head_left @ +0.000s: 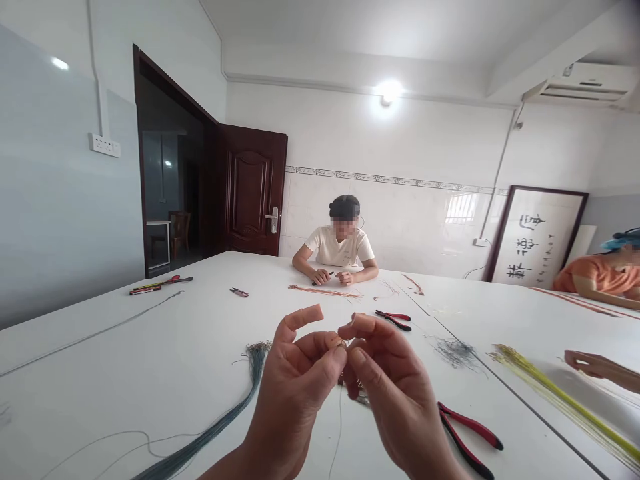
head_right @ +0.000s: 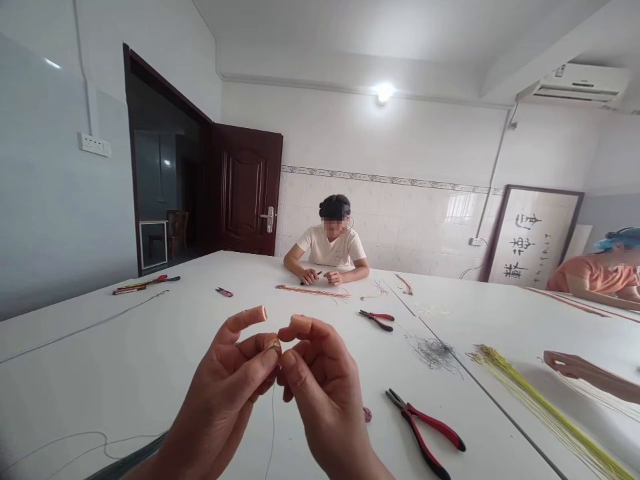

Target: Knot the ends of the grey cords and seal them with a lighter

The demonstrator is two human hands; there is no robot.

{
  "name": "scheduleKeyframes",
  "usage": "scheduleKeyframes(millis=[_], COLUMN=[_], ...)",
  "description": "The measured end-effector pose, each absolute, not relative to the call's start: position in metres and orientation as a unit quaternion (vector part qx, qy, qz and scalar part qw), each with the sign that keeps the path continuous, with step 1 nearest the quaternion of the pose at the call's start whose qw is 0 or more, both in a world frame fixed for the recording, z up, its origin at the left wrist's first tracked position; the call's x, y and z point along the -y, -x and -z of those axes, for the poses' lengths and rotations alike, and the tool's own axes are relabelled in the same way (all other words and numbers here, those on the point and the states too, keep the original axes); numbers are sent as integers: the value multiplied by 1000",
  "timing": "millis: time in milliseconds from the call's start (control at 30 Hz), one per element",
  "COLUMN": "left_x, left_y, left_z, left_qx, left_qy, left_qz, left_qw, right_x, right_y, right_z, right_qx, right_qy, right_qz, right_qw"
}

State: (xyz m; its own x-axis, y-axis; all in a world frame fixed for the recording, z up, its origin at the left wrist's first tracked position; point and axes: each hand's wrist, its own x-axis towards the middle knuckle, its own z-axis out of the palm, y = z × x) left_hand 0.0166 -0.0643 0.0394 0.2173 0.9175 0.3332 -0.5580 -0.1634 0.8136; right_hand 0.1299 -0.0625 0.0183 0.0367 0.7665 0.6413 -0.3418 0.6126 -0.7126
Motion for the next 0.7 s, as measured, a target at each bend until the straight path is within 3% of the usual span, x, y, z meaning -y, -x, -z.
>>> scheduleKeyframes(millis=[367, 567, 700], left_x=[67, 64, 60], left_y=[-15, -18, -18], left_z=[-40, -37, -33], left_qx=[-234, -234, -258], left_qy=[-455, -506, -544], left_qz=[-574, -627, -655], left_qw=[639, 544, 456], right_x=[73, 79, 78], right_y=[-144, -141, -135], right_z=[-27, -29, -27], right_qx=[601, 628, 674], right_qy=[268, 301, 288], right_qz=[-274, -75, -34], right_qw=[702, 714, 680])
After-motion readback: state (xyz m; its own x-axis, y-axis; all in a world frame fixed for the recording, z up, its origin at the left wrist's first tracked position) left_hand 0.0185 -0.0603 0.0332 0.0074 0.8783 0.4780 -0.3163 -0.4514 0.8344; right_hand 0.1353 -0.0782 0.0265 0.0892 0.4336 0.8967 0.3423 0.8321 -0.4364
